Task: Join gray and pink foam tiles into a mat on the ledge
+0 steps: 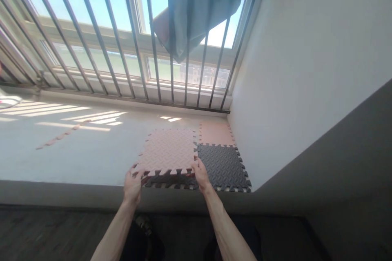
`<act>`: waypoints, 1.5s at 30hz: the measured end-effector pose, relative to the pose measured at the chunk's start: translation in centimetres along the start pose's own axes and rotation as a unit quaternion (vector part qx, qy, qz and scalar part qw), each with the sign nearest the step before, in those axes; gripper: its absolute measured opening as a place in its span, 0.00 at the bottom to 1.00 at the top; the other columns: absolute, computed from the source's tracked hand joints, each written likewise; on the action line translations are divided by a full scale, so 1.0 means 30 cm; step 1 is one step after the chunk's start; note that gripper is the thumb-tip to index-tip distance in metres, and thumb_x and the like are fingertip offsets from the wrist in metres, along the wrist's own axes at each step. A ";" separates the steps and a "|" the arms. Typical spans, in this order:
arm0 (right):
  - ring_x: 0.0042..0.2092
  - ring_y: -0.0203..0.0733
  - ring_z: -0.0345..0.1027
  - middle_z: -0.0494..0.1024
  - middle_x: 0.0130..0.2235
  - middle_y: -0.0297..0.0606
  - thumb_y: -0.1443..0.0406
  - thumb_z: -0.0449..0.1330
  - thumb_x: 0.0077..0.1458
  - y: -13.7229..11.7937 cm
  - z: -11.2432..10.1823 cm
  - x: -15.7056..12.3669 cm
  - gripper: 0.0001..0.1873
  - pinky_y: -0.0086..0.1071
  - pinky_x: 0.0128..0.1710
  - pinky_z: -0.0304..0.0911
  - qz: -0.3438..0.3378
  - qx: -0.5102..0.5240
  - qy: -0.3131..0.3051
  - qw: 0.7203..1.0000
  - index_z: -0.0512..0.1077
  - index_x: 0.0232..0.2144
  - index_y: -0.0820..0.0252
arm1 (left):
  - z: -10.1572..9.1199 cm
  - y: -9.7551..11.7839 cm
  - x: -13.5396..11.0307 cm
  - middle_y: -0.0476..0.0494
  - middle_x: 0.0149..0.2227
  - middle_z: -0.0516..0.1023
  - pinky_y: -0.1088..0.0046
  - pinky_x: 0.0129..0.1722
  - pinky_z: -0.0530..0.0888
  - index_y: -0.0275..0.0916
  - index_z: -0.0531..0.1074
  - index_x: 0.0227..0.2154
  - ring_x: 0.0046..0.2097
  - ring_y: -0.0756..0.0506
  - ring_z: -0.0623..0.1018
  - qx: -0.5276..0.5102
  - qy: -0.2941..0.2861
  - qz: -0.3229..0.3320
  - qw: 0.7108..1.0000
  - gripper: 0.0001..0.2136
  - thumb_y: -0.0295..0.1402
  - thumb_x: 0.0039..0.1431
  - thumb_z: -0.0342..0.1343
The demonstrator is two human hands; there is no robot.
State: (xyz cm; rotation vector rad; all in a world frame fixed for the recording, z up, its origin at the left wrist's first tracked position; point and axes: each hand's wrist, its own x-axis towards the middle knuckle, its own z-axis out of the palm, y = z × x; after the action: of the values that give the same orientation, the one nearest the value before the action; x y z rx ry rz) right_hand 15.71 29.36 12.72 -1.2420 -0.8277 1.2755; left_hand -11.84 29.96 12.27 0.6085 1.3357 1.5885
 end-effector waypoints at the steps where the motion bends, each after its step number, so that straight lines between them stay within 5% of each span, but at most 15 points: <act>1: 0.34 0.39 0.73 0.74 0.36 0.31 0.52 0.64 0.49 -0.001 -0.015 0.030 0.38 0.30 0.25 0.71 0.005 -0.006 -0.001 1.000 0.68 0.61 0.59 | 0.032 -0.003 0.014 0.47 0.41 0.79 0.64 0.39 0.86 0.43 0.68 0.58 0.36 0.48 0.83 -0.003 0.005 -0.001 1.000 0.26 0.32 0.56 0.67; 8: 0.36 0.42 0.79 0.80 0.46 0.41 0.58 0.71 0.43 0.018 -0.100 0.273 0.48 0.35 0.33 0.78 -0.012 0.008 0.031 0.999 0.62 0.66 0.60 | 0.241 -0.058 0.189 0.46 0.39 0.81 0.64 0.39 0.87 0.41 0.65 0.63 0.36 0.48 0.84 0.013 -0.004 0.017 1.000 0.33 0.28 0.55 0.67; 13: 0.36 0.41 0.81 0.80 0.50 0.45 0.57 0.71 0.45 0.020 -0.155 0.499 0.48 0.34 0.33 0.78 -0.050 -0.023 0.039 0.998 0.65 0.66 0.62 | 0.355 -0.093 0.378 0.45 0.39 0.81 0.66 0.40 0.86 0.39 0.68 0.64 0.40 0.46 0.85 0.038 -0.088 -0.012 0.995 0.35 0.27 0.51 0.69; 22: 0.43 0.43 0.83 0.84 0.53 0.44 0.62 0.64 0.59 0.000 -0.189 0.797 0.35 0.37 0.43 0.80 -0.046 -0.265 0.074 0.960 0.69 0.68 0.56 | 0.462 -0.164 0.648 0.44 0.39 0.87 0.62 0.55 0.80 0.36 0.77 0.57 0.47 0.41 0.85 0.325 -0.091 0.091 0.937 0.28 0.36 0.52 0.67; 29: 0.58 0.50 0.77 0.81 0.56 0.50 0.55 0.66 0.60 -0.001 -0.217 0.795 0.33 0.41 0.61 0.71 -0.095 -0.501 0.072 0.857 0.73 0.65 0.58 | 0.474 -0.168 0.719 0.38 0.50 0.87 0.62 0.56 0.76 0.39 0.73 0.63 0.52 0.38 0.83 0.502 -0.137 0.126 0.845 0.31 0.46 0.57 0.65; 34: 0.62 0.54 0.72 0.76 0.58 0.50 0.58 0.66 0.61 -0.018 -0.225 0.742 0.33 0.42 0.63 0.68 -0.145 -0.568 0.052 0.809 0.72 0.67 0.56 | 0.456 -0.166 0.706 0.26 0.60 0.78 0.47 0.62 0.69 0.38 0.74 0.64 0.64 0.26 0.72 0.662 -0.091 0.197 0.718 0.34 0.54 0.59 0.63; 40: 0.62 0.49 0.69 0.77 0.61 0.46 0.65 0.60 0.67 -0.012 -0.235 0.667 0.24 0.41 0.65 0.67 -0.254 -0.602 -0.008 0.757 0.73 0.63 0.57 | 0.428 -0.196 0.673 0.29 0.62 0.74 0.53 0.63 0.70 0.39 0.72 0.67 0.63 0.31 0.71 0.641 -0.127 0.296 0.696 0.28 0.44 0.67 0.57; 45: 0.64 0.48 0.69 0.78 0.63 0.45 0.65 0.58 0.69 -0.010 -0.235 0.647 0.21 0.42 0.66 0.67 -0.267 -0.632 -0.036 0.726 0.76 0.62 0.55 | 0.434 -0.197 0.687 0.32 0.58 0.76 0.56 0.62 0.73 0.41 0.78 0.61 0.60 0.33 0.75 0.634 -0.131 0.293 0.703 0.22 0.41 0.68 0.57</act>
State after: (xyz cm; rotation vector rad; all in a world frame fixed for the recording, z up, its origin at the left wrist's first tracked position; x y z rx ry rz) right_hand 25.84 46.76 8.14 -1.7302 -2.1125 0.1150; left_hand -7.93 54.06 6.46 2.1784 2.0052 0.6549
